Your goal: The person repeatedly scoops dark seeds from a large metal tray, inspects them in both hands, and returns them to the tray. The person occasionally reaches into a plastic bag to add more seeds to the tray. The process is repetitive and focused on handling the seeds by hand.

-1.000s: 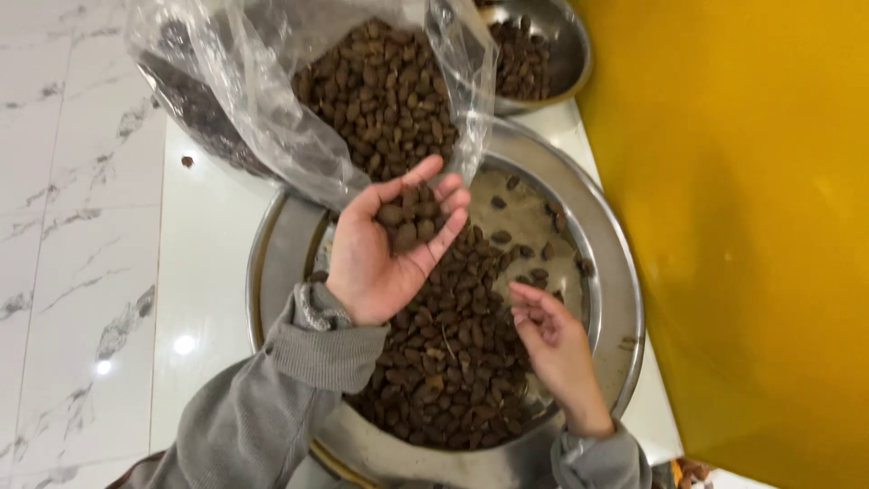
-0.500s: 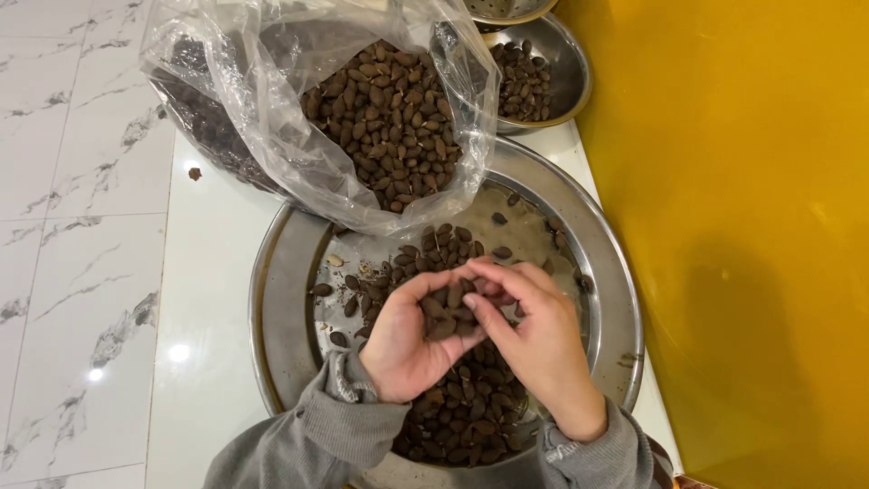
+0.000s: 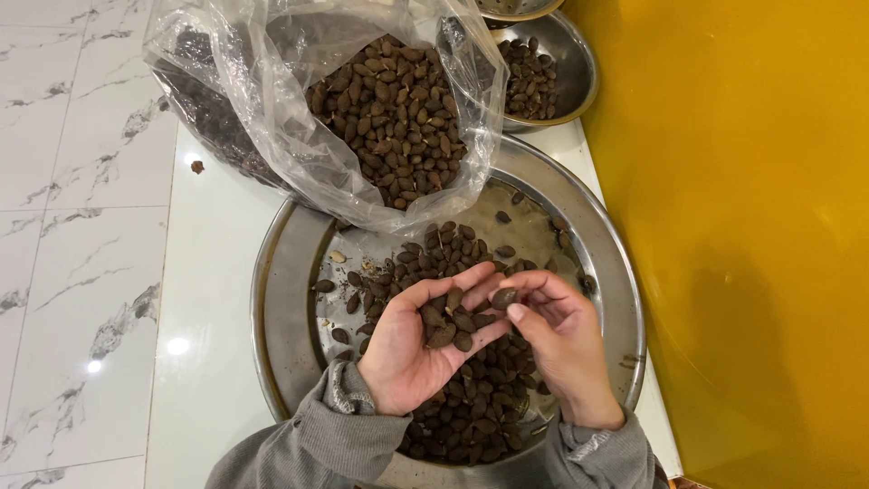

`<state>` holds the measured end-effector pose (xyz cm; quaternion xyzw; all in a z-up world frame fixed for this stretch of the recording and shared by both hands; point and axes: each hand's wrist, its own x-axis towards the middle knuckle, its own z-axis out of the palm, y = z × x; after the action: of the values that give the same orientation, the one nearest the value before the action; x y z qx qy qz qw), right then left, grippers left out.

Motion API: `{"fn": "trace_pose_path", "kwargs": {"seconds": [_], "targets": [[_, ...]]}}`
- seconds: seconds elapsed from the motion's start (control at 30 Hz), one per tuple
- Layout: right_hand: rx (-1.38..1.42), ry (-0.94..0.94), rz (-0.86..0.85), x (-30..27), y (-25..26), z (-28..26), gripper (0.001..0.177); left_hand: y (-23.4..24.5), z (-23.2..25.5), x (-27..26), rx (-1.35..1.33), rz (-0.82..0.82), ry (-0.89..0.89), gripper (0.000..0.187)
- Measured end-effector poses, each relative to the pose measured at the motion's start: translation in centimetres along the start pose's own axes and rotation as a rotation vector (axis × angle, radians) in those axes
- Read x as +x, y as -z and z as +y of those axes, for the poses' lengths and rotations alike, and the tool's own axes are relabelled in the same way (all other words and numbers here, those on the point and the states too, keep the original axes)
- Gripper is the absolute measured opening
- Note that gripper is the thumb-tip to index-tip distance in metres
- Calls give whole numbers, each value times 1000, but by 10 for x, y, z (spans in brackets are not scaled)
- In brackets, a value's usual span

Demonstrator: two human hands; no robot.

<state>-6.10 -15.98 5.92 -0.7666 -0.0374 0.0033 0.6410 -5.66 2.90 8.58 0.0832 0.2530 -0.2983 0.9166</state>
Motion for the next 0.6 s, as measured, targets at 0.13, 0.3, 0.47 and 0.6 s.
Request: {"fn": "trace_pose_path", "kwargs": {"seconds": [0.13, 0.3, 0.47, 0.6], "targets": [[144, 12, 14, -3, 4, 9, 21, -2, -1, 1, 37, 44, 3, 50], [246, 75, 8, -5, 6, 15, 25, 2, -1, 6, 6, 58, 3, 51], [97, 72, 1, -3, 0, -7, 18, 24, -3, 18, -68, -87, 66, 53], [-163, 186, -12, -3, -7, -23, 21, 25, -7, 19, -98, -39, 74, 52]]}}
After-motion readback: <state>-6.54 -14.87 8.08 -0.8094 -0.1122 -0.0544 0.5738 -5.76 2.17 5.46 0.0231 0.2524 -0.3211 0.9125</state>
